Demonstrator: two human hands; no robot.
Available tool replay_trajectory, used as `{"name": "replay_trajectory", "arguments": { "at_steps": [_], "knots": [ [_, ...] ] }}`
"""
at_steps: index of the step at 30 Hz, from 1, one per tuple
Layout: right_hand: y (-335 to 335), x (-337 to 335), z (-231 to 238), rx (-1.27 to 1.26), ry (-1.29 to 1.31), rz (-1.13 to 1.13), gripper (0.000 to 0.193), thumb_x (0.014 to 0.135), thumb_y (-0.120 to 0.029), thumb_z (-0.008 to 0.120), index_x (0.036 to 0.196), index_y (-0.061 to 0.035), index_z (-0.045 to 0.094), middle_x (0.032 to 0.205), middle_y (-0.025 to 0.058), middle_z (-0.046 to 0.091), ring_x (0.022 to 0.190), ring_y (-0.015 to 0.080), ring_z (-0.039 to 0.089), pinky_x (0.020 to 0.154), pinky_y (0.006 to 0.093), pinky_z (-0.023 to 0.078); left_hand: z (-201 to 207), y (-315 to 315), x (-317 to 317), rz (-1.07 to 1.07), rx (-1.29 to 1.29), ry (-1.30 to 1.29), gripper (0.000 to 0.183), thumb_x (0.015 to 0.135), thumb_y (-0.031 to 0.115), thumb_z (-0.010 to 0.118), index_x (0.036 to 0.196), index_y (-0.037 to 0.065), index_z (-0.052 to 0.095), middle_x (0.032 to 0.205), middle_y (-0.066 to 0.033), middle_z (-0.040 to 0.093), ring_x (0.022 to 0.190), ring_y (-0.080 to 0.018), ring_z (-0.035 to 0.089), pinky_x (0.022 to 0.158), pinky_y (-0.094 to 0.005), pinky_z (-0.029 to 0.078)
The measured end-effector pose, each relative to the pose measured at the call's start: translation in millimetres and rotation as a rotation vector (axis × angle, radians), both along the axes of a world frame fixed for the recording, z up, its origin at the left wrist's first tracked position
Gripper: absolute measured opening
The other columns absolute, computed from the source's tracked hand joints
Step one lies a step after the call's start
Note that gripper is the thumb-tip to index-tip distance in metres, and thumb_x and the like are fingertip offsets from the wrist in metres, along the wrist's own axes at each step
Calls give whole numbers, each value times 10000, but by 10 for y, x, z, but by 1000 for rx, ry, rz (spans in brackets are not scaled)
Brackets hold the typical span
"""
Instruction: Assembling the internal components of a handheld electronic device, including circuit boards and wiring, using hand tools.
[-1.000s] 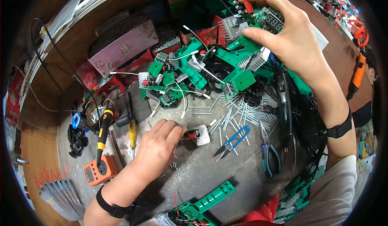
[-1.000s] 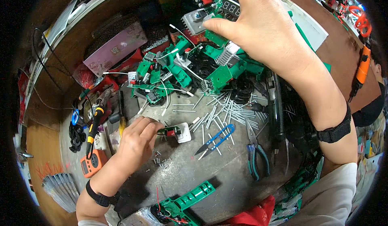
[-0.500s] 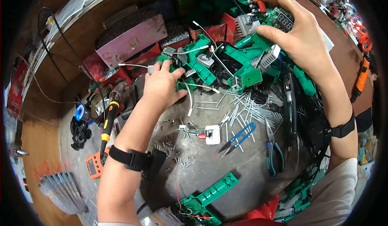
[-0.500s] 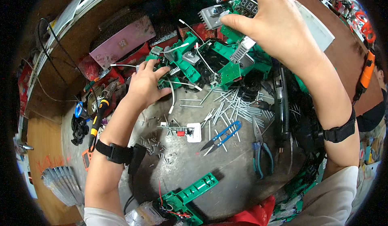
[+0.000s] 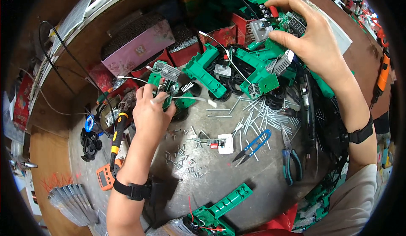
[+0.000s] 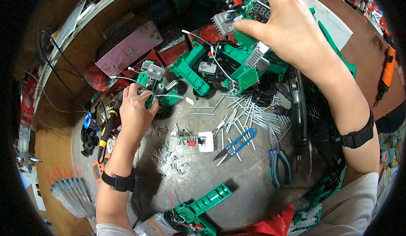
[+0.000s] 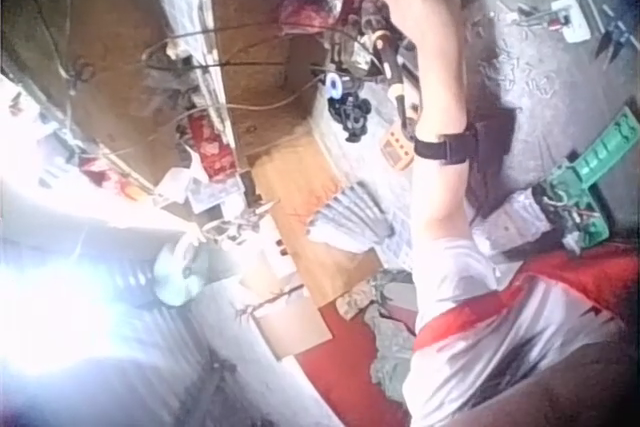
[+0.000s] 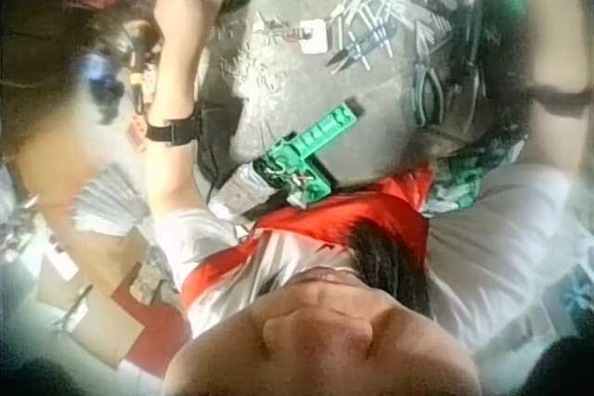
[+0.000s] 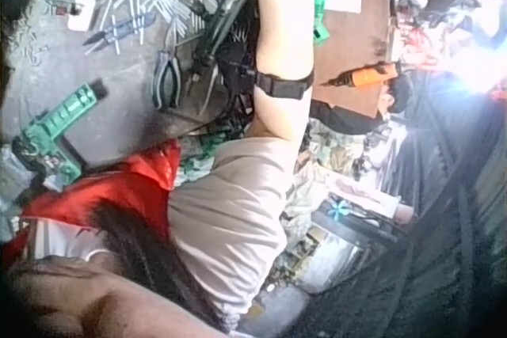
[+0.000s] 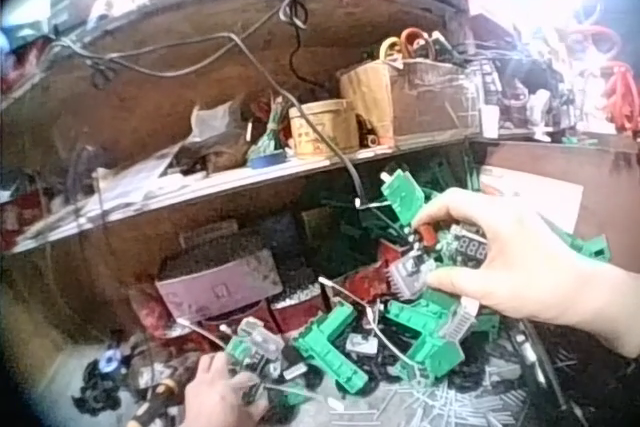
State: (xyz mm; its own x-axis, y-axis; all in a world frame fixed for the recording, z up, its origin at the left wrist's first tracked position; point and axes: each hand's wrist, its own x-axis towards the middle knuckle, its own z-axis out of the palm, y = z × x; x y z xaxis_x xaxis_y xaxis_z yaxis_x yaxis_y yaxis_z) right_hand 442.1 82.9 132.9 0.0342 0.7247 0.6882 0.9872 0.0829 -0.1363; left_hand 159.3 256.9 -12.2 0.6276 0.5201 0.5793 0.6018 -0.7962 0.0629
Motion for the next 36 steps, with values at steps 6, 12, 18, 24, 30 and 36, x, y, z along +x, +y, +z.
{"name": "replay_trajectory", "arguments": {
  "at_steps": [6,12,18,24,30,36],
  "knots": [
    [-31,-64,31,5,55,29,420,723,-87,735,1123,-32,622,1026,72,629,1044,202,603,990,326,419,60,-129,-138,62,-54,69,160,669,131,758,800,58,702,1062,-148,576,1012,-350,556,808,-435,508],
    [-27,-133,-1,-6,95,33,413,725,-98,727,1117,-28,616,1013,70,624,1036,196,601,995,313,408,46,-291,-295,-215,-71,126,282,632,65,762,904,39,692,1145,-168,536,1149,-395,518,907,-465,489],
    [39,-288,45,-17,105,138,411,714,-64,712,1111,-16,614,1033,74,625,1010,199,595,997,313,402,83,-495,-440,-298,-71,194,333,616,98,794,933,71,695,1160,-159,559,1182,-388,521,918,-456,507],
    [202,-564,126,-74,126,240,413,709,-43,708,1108,7,614,1048,84,627,1010,194,593,971,309,419,103,-449,-329,-314,-64,182,344,624,134,787,936,67,657,1196,-165,536,1226,-392,478,954,-476,472],
    [663,-933,73,-35,108,378,421,717,-46,717,1116,19,599,1029,115,655,1012,227,640,939,316,461,-48,-227,-203,-209,-195,86,292,734,178,753,976,73,627,1192,-162,540,1176,-374,494,956,-444,451],
    [1179,-1074,-238,-116,63,436,350,710,-104,738,1032,-51,613,964,172,636,964,369,628,852,425,501,11,-446,-370,-239,-196,129,591,745,186,744,1280,78,519,1359,-143,514,1346,-332,431,1086,-538,321]
  ]
}}
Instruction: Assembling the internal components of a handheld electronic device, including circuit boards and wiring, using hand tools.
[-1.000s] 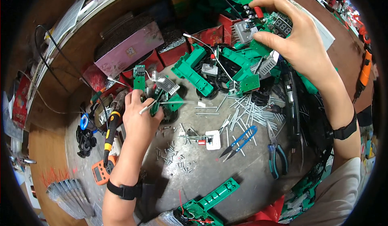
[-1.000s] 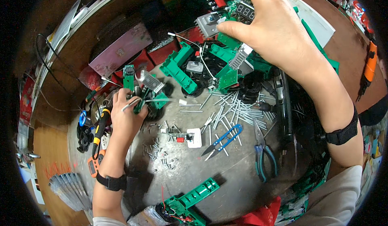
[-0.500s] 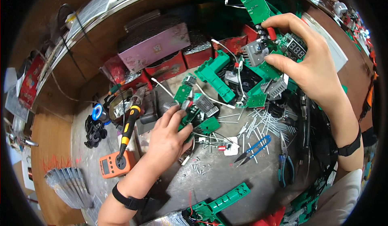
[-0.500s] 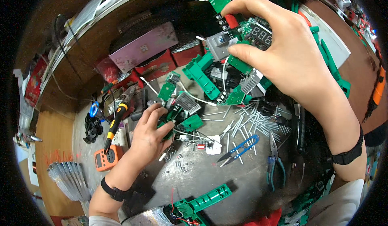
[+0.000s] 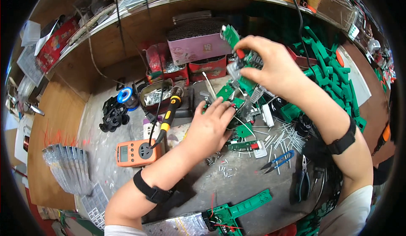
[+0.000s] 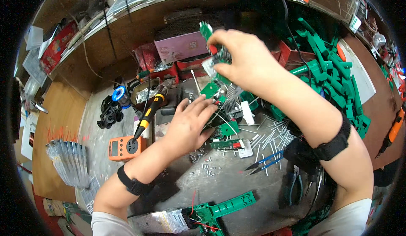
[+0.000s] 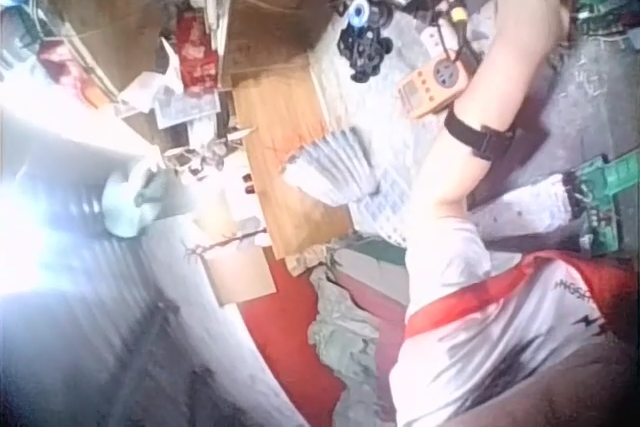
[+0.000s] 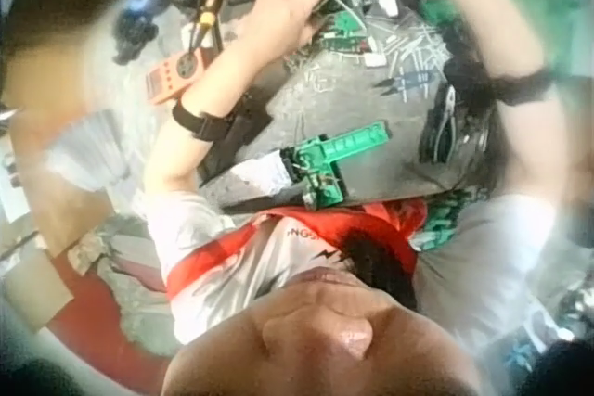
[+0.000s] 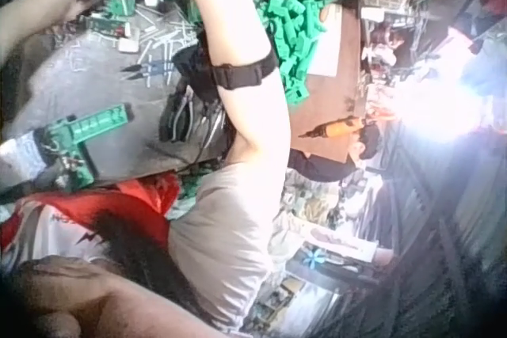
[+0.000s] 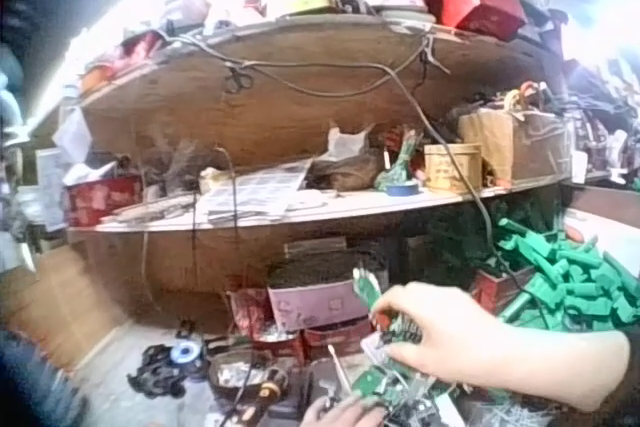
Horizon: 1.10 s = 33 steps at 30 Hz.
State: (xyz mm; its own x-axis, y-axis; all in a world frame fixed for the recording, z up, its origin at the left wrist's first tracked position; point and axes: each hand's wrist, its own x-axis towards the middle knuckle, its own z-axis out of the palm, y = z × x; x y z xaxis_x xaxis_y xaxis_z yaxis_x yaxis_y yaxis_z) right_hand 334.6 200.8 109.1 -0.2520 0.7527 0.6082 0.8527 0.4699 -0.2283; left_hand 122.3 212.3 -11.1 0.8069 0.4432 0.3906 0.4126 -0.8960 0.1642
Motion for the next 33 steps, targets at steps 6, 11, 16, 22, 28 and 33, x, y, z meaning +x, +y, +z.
{"name": "replay_trajectory", "arguments": {
  "at_steps": [6,11,16,22,28,33],
  "knots": [
    [178,-40,-354,-333,-97,30,495,739,-268,777,1168,-78,617,1061,172,633,1043,351,608,923,428,479,312,-521,-402,-187,167,78,417,786,149,622,1184,32,582,1312,-169,536,1275,-333,486,1000,-439,431],
    [81,2,-215,-432,-160,-20,536,776,-315,755,1244,-104,600,1162,180,620,1085,335,613,931,420,487,682,-764,-1019,-263,263,-115,199,730,98,589,913,39,644,1023,-110,662,969,-250,650,781,-348,520],
    [-46,-175,-107,-254,-291,-85,409,774,-272,730,1140,-98,671,955,145,684,954,333,657,840,428,515,755,-256,-1637,323,295,-219,156,680,-14,613,830,23,631,864,-118,652,691,-286,637,608,-328,512],
    [2,-393,136,-373,-597,-39,151,791,-215,683,760,-70,715,683,149,645,781,338,646,838,434,485,345,934,-1908,785,-421,-204,209,886,119,618,1007,-37,687,826,-142,705,690,-184,684,656,-310,537],
    [-31,-342,465,-482,-688,-44,182,801,-206,669,683,-67,668,690,122,644,798,306,634,946,525,414,5,1413,-1665,793,-608,-97,309,868,277,685,1003,0,709,822,-187,691,710,-280,680,675,-387,520],
    [71,-391,568,-635,-743,-53,152,812,-221,673,804,-69,668,676,115,638,816,304,634,1029,564,369,-139,1484,-1602,769,-701,-73,321,846,291,704,1023,22,705,798,-239,665,784,-364,665,734,-425,506]
  ]
}}
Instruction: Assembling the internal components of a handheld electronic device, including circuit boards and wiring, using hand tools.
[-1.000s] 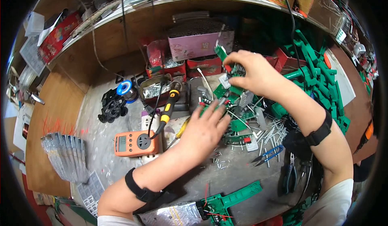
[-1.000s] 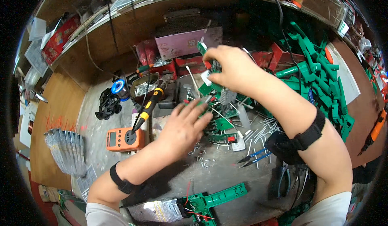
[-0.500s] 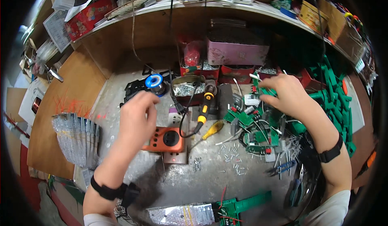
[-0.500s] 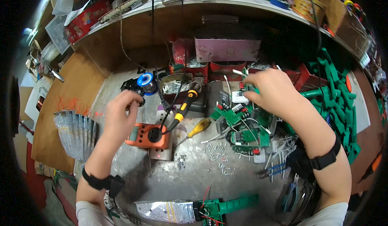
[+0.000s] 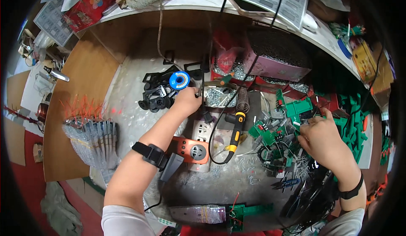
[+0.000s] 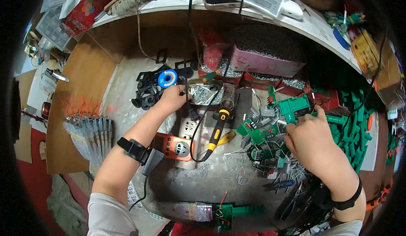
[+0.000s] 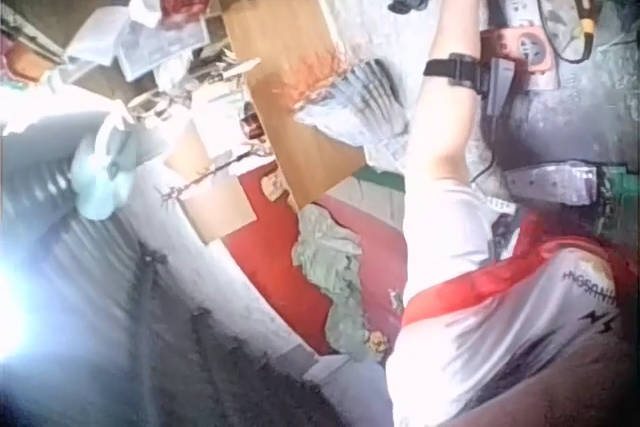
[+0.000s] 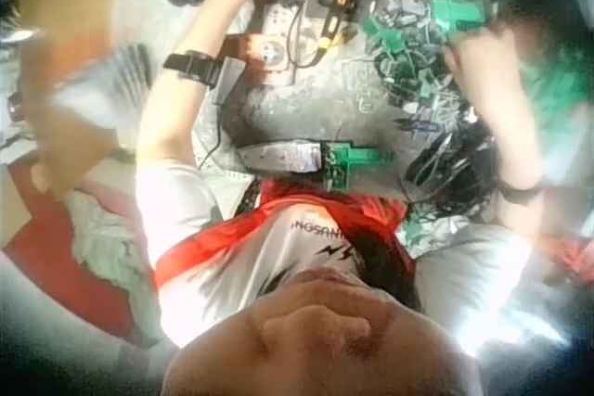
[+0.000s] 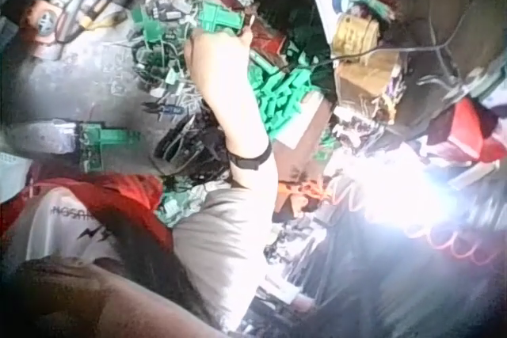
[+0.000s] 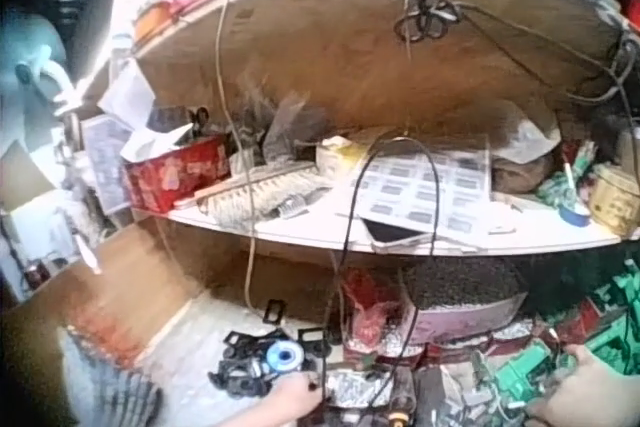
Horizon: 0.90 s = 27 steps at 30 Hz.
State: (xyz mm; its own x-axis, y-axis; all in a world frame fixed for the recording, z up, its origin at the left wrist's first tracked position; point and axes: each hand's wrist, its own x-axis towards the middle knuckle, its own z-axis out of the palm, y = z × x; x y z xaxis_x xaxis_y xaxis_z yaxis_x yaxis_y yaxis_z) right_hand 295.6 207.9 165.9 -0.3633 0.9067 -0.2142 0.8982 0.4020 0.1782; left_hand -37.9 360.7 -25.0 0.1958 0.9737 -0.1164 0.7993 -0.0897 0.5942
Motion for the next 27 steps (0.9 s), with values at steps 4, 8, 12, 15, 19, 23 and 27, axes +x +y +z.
{"name": "replay_trajectory", "arguments": {
  "at_steps": [4,8,12,15,19,23,27],
  "knots": [
    [70,-58,10,-47,-16,-5,166,806,-223,676,811,-58,659,654,117,624,800,302,635,1033,569,365,96,-61,23,12,9,18,274,837,231,703,1035,41,706,767,-241,659,766,-402,656,712,-442,515],
    [39,-84,46,-51,-30,49,170,794,-227,677,821,-61,655,639,104,616,781,293,640,1034,576,361,198,-182,-18,-35,70,-7,230,800,163,712,1006,61,702,813,-238,666,807,-422,646,733,-469,521],
    [-18,-122,-53,-60,-59,41,168,780,-239,678,824,-78,657,651,87,626,744,276,638,1025,584,369,350,-233,17,-68,69,72,143,762,84,614,874,11,664,810,-253,663,811,-423,656,762,-499,531],
    [-24,-141,-65,-18,-71,97,166,746,-231,694,810,-86,646,661,81,632,705,269,631,935,537,434,346,-261,19,-57,74,43,150,763,87,618,884,11,663,813,-250,666,812,-422,658,763,-501,530],
    [-10,-231,-24,-94,7,64,145,744,-221,696,780,-100,626,678,67,634,721,258,620,741,424,440,439,-282,-133,47,46,105,303,761,113,650,1041,0,670,868,-250,677,839,-419,662,782,-487,532],
    [-8,-245,-28,-67,84,41,134,769,-223,692,774,-108,623,756,38,644,800,250,603,752,390,440,545,-400,-373,124,146,47,368,765,62,630,1115,-50,644,905,-281,672,853,-428,666,777,-479,530],
    [26,-224,48,-70,53,25,147,763,-226,699,803,-104,629,827,36,634,870,238,569,772,378,433,613,-424,-397,205,49,35,366,774,58,628,1121,-57,642,877,-279,673,817,-426,671,751,-464,539]
  ]
}}
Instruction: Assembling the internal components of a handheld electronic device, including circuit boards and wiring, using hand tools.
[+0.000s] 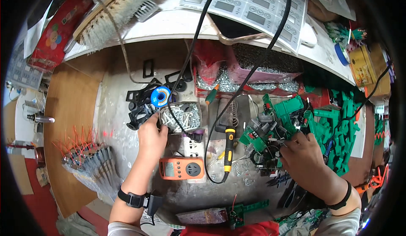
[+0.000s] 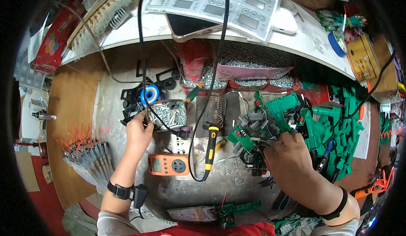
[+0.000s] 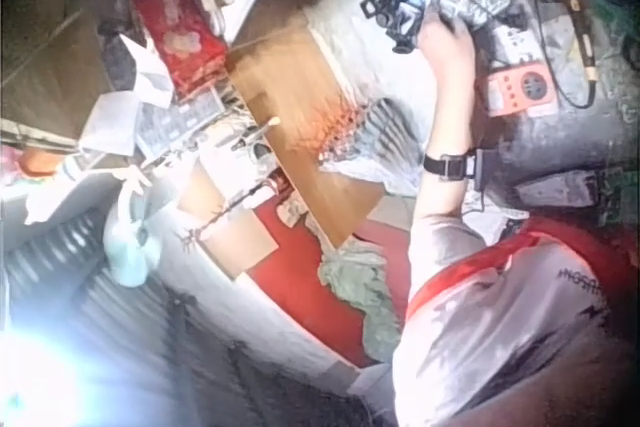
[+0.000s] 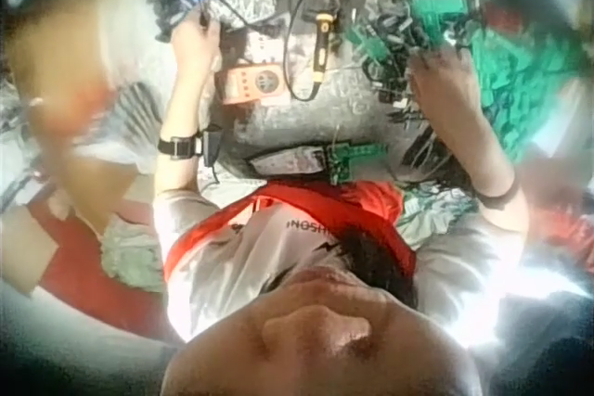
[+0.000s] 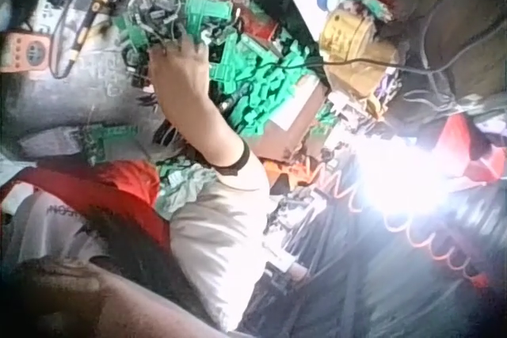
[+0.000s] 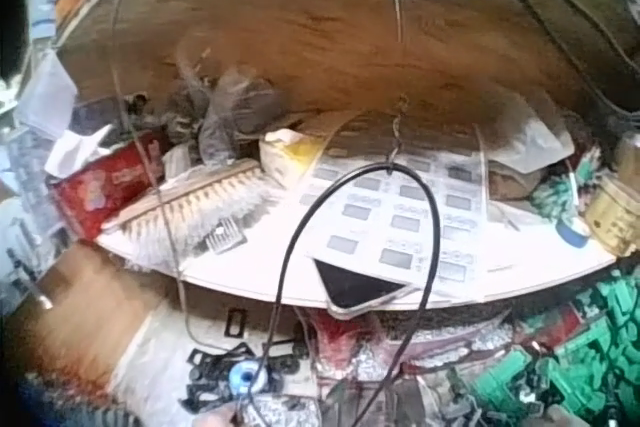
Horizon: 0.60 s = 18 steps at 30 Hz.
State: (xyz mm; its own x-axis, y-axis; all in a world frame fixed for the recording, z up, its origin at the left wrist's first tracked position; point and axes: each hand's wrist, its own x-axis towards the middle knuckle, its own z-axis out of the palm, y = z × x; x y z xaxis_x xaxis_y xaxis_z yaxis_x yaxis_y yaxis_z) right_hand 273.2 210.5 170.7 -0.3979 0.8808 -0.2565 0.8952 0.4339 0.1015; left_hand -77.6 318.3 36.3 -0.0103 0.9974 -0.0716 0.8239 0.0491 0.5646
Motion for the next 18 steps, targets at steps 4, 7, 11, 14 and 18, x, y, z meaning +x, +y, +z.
{"name": "replay_trajectory", "arguments": {
  "at_steps": [4,7,11,14,18],
  "knots": [
    [-8,38,45,12,31,-71,178,739,-195,702,851,-74,632,850,53,621,893,249,569,784,383,451,-15,49,74,4,-28,-24,359,778,52,634,1120,-57,644,865,-277,671,778,-408,676,733,-452,540],
    [-98,90,-48,-45,66,-134,205,721,-153,693,878,-42,622,877,88,619,902,272,586,805,374,484,-65,36,196,-71,99,-67,348,784,50,639,1120,-40,651,852,-280,661,773,-415,665,703,-457,527],
    [-82,44,-51,-111,134,-142,224,722,-100,661,922,-16,604,921,124,616,924,294,603,826,367,507,-305,82,391,-113,135,-96,272,790,75,676,1040,-31,666,845,-265,663,813,-435,655,725,-472,515],
    [-111,57,-144,-125,144,-87,281,705,-85,667,961,1,592,963,149,615,904,310,634,789,364,529,-304,183,510,-119,36,-53,278,821,115,689,1062,-24,678,856,-260,668,830,-438,653,729,-473,514],
    [-111,57,-314,-74,146,-85,178,761,-59,602,934,-20,602,935,141,617,855,288,652,691,367,549,-305,173,130,-136,-81,-195,305,836,170,687,1080,-14,681,915,-188,726,813,-292,723,702,-366,557]
  ]
}}
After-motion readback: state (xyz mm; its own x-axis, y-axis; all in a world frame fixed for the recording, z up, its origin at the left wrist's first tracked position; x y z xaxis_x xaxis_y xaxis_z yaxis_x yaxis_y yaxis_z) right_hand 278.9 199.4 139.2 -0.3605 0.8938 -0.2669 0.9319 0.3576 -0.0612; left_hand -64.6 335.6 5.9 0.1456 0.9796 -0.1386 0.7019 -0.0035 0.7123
